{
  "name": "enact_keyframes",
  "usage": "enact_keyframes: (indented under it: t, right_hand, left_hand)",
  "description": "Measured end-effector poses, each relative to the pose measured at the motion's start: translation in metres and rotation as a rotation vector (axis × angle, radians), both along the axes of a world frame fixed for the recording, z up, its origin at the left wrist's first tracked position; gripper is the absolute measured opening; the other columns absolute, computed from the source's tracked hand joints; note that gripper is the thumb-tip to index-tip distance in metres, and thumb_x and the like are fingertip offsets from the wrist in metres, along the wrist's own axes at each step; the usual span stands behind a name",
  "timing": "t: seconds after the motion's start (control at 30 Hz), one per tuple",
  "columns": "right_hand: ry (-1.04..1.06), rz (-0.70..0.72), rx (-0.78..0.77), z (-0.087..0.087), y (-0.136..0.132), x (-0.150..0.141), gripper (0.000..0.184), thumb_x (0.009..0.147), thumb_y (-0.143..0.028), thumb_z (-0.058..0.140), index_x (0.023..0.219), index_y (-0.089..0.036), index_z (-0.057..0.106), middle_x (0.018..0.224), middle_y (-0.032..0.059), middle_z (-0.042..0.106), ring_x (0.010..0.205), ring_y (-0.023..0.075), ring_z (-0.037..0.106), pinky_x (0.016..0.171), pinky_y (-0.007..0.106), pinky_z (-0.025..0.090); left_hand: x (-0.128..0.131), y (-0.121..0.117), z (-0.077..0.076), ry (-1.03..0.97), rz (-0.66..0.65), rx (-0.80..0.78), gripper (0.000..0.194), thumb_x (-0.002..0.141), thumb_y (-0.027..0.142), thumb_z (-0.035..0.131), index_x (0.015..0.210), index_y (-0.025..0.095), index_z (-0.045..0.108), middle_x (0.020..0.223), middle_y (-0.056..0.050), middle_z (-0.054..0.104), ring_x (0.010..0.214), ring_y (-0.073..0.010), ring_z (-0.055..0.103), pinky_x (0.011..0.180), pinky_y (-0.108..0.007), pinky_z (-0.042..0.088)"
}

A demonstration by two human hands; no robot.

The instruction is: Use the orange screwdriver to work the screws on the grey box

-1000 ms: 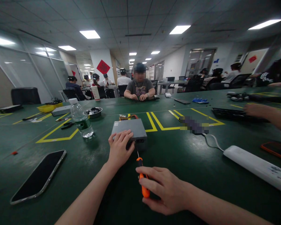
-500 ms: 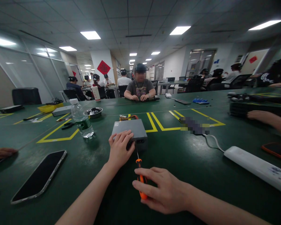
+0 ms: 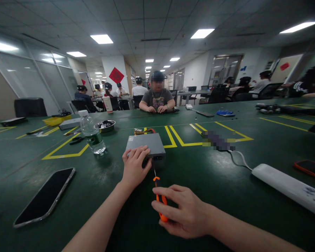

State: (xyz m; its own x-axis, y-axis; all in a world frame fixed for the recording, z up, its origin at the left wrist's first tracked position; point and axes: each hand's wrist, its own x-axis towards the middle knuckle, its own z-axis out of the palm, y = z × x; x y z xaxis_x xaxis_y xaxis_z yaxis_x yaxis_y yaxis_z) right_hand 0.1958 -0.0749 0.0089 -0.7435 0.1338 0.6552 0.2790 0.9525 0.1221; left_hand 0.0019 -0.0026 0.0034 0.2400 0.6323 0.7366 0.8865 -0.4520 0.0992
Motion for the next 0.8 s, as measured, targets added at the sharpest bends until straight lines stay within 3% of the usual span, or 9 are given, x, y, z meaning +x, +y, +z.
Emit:
enact_keyframes:
  t: [0.17,0.27,0.4,0.63,0.8]
  right_hand:
    - [0.105,-0.018,-0.014,-0.0022,0.0007,0.0024,0.023,0.093,-0.036,0.043,0.098,-0.014,0.048,0.102,0.0149,0.064,0.079,0.0163,0.065,0.064,0.027,0.049]
    - [0.084,-0.012,-0.075,-0.0024,-0.0008,0.0018,0.028,0.093,-0.039,0.041,0.102,-0.013,0.046,0.105,0.0154,0.063,0.082,0.0171,0.064,0.068,0.028,0.05]
    - [-0.013,0.004,-0.034,0.0001,-0.0017,-0.0005,0.026,0.092,-0.029,0.04,0.111,-0.013,0.048,0.106,0.016,0.062,0.091,0.0189,0.062,0.068,0.029,0.05]
    - [0.105,-0.029,-0.028,-0.0023,-0.0004,0.0015,0.026,0.094,-0.038,0.041,0.098,-0.014,0.047,0.102,0.0147,0.064,0.08,0.0171,0.065,0.065,0.028,0.051]
    - [-0.009,-0.008,-0.037,0.0029,-0.0024,-0.0004,0.027,0.095,-0.032,0.034,0.11,-0.014,0.047,0.104,0.0165,0.062,0.093,0.0199,0.063,0.068,0.03,0.052]
  left_hand:
    - [-0.0002,0.001,-0.0007,0.001,0.006,-0.001,0.024,0.083,0.027,0.053,0.106,0.028,0.055,0.118,-0.001,0.061,0.112,-0.0212,0.052,0.098,-0.044,0.023]
    - [-0.0008,0.0016,-0.0014,0.005,0.006,0.002,0.024,0.082,0.027,0.053,0.106,0.028,0.055,0.119,-0.001,0.061,0.111,-0.0212,0.052,0.098,-0.043,0.023]
    - [-0.001,0.0016,-0.0012,0.005,0.008,0.008,0.023,0.082,0.026,0.053,0.105,0.028,0.056,0.118,-0.001,0.061,0.112,-0.0212,0.052,0.098,-0.044,0.023]
    - [0.0001,0.0002,0.0011,0.005,0.004,0.008,0.023,0.083,0.027,0.052,0.105,0.028,0.055,0.118,-0.001,0.062,0.11,-0.0212,0.053,0.097,-0.043,0.023]
    - [-0.0003,0.0001,0.0002,0.002,0.006,0.005,0.023,0.082,0.026,0.053,0.105,0.028,0.055,0.118,-0.001,0.062,0.112,-0.0209,0.052,0.098,-0.043,0.023]
